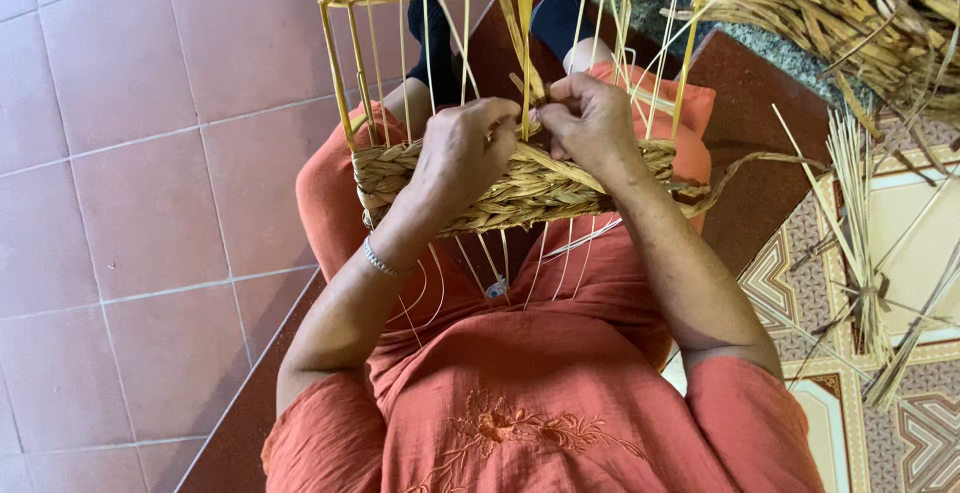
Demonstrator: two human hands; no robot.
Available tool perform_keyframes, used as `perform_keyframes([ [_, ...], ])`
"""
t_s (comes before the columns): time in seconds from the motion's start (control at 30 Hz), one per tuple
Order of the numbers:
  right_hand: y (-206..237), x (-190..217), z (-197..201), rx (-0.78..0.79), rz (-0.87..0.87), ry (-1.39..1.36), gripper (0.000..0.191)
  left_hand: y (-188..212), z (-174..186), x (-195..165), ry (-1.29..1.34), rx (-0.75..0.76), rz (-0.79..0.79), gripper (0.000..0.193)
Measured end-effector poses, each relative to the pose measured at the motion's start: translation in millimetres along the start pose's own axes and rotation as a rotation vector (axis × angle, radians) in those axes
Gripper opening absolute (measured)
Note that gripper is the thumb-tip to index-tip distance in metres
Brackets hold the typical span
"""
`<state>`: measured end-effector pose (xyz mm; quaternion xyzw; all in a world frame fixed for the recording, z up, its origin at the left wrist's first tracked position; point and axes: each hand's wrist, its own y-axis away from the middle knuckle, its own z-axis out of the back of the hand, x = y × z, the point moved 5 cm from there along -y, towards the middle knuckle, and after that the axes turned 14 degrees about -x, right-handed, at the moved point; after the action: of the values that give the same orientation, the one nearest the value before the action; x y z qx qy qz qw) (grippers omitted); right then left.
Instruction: The person weaves dried palm leaves into a basket frame, interlacing strands by hand to build up the basket walls. The person occasionally reaches for additional palm leaves from a nearby pile and continues weaving.
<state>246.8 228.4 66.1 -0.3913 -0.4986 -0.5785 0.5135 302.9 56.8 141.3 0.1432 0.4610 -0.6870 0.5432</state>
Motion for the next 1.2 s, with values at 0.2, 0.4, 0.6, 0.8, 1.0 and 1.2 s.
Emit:
perform_keyframes([
  [0.2, 8.2, -3.6, 2.0, 0.025, -0.157, -0.474, 0.011, 23.0, -25.7, 11.7, -0.4, 0.311, -0.021, 0.028],
  [0.4, 14.3, -4.7, 1.3, 0.076, -0.317, -0.463, 0.024, 1.6, -16.4, 23.9, 0.01, 0.252, 0.085, 0.016],
  [0.6, 18.9, -7.7, 9.8, 0.048, -0.166, 0.012, 0.014, -0.5, -11.4, 8.9, 0.045, 0.272, 0.13, 0.014],
  [0.8, 42.1, -22.6, 31.1, -0.146, -0.575, -1.089, 0.014, 8.3, -25.6, 19.3, -0.279, 0.555, 0.279, 0.026],
  [1.0, 37.4, -14.7, 32.7, 0.273, -0.136, -0.22, 0.019, 3.0, -31.2, 17.3, -0.255, 0.416, 0.226, 0.038],
  [1.2, 25.1, -55.4, 80.0, -0.365, -0.422, -1.058, 0.022, -2.7, -38.0, 10.4, -0.422, 0.39, 0.166, 0.038],
])
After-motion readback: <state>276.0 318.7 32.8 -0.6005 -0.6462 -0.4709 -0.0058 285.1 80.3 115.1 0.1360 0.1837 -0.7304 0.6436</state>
